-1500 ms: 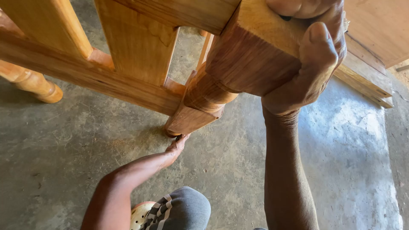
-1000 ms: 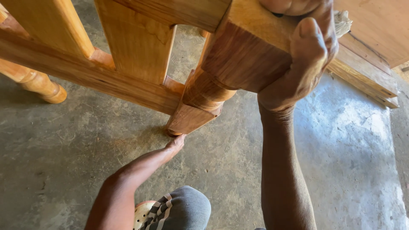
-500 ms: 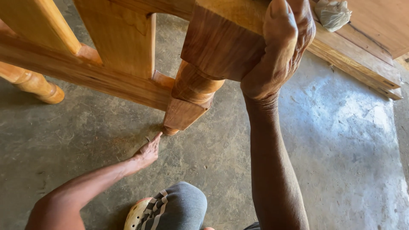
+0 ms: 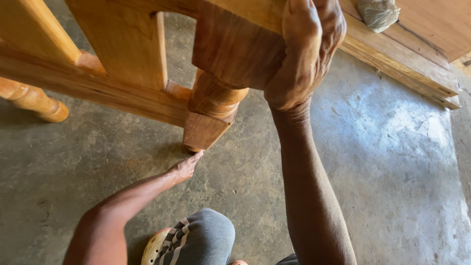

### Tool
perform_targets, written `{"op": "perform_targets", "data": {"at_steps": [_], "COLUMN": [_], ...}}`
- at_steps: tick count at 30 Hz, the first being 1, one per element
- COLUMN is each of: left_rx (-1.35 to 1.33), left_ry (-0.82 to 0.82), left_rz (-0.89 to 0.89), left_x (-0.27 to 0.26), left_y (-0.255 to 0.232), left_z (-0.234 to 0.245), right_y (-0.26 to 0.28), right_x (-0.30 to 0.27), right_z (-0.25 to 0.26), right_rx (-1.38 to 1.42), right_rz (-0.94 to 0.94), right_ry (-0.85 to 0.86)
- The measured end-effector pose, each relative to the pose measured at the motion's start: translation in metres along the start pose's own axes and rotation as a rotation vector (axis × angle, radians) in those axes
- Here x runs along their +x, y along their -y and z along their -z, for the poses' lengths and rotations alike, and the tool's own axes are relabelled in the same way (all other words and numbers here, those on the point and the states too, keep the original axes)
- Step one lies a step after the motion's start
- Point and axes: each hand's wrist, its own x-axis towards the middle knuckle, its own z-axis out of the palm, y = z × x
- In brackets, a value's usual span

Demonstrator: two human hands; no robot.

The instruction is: Sanding a wooden furniture frame with sandpaper.

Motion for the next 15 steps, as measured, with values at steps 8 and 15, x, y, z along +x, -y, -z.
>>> {"op": "perform_targets", "data": {"at_steps": [8,15], "left_rx": [0.214,0.467], "left_ry": [-0.235,0.281], "left_rz": [0.217,0.019], "left_x": [-0.044,-0.039], "left_y": [-0.005,0.053], "left_z": [0.07,0.114], "right_y": [-0.017,-0.01], "right_x": [-0.021,-0.012], "right_z": [-0.017,-0.009], "right_rx": [-0.032,0.085], "right_rz": [-0.062,-0.127], "right_ry": [0.025,0.141]}}
